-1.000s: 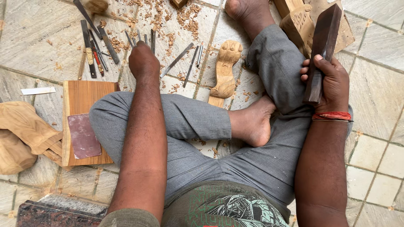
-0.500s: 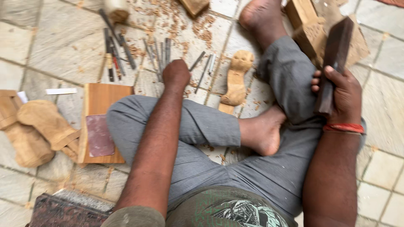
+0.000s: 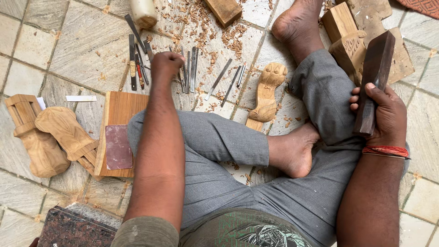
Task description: The person sits cross-legged on a tiled floor and carves a small wooden piece using a chisel and a wooden mallet. They hold the wood between their feet and repeatedly strike the chisel to shape the object.
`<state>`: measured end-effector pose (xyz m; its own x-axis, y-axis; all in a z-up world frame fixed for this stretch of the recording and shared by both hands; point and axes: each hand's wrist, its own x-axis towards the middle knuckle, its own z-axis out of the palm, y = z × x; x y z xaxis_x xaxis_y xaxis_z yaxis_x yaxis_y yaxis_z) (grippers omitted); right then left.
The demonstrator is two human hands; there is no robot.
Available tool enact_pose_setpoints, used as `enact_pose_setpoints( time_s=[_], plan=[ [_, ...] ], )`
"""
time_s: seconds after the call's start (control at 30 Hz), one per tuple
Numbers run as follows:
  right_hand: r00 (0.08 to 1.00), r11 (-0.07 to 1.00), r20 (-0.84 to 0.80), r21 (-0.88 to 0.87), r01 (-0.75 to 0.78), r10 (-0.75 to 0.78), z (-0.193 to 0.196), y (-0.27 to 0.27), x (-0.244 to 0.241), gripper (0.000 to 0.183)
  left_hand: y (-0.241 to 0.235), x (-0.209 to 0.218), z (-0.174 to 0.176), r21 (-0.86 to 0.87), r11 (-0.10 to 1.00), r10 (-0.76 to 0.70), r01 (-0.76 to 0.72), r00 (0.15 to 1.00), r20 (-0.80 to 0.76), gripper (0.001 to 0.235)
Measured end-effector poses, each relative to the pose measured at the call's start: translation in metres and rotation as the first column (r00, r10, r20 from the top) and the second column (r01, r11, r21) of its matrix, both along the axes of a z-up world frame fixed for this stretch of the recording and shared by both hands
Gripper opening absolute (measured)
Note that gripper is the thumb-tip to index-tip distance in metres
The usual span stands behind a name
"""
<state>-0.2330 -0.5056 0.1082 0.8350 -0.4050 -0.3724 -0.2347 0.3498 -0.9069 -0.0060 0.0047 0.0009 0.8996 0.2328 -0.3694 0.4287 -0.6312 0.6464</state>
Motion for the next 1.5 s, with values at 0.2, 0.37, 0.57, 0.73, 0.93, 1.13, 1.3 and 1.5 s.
enact_pose_setpoints(
  time_s=[0.2, 0.37, 0.57, 0.73, 0.93, 1.13, 1.3, 1.5],
  plan=[
    [1.000, 1.000, -0.001, 0.012, -0.020, 0.020, 0.002, -0.001, 0.002, 0.031, -0.041, -0.008, 0.002, 0.262, 0.937, -0.193, 0.230, 0.968, -0.160, 0.026],
    [0.999, 0.999, -0.017, 0.013, -0.030, 0.030, 0.000, -0.006, 0.002, 0.031, -0.042, -0.002, -0.011, 0.273, 0.941, -0.161, 0.198, 0.975, -0.153, 0.024],
    [1.000, 0.999, -0.015, 0.039, -0.023, 0.023, -0.010, -0.014, 0.001, 0.029, -0.038, -0.005, -0.017, 0.440, 0.882, -0.037, 0.168, 0.956, -0.291, 0.038],
    [1.000, 1.000, -0.030, 0.017, -0.002, 0.002, -0.010, -0.011, 0.006, 0.031, -0.037, 0.000, -0.018, 0.546, 0.767, -0.190, 0.339, 0.931, -0.312, 0.036],
    [0.999, 0.996, -0.003, 0.074, 0.050, -0.050, 0.000, 0.001, 0.004, 0.030, -0.065, -0.015, -0.005, 0.607, 0.707, -0.214, 0.363, 0.928, -0.306, 0.045],
    [0.999, 0.996, 0.028, 0.086, 0.034, -0.037, 0.000, -0.002, 0.005, 0.030, -0.077, -0.026, 0.027, -0.132, 0.970, -0.213, 0.205, 0.976, -0.051, 0.039],
    [1.000, 0.997, 0.020, 0.072, 0.022, -0.023, -0.004, -0.006, 0.006, 0.030, -0.130, -0.061, 0.072, -0.565, 0.804, -0.291, 0.186, 0.951, -0.101, 0.043],
    [0.998, 0.993, 0.021, 0.109, 0.054, -0.057, 0.010, 0.003, 0.004, 0.029, -0.174, -0.104, 0.077, -0.481, 0.725, -0.512, 0.492, 0.853, 0.100, 0.046]
  ],
)
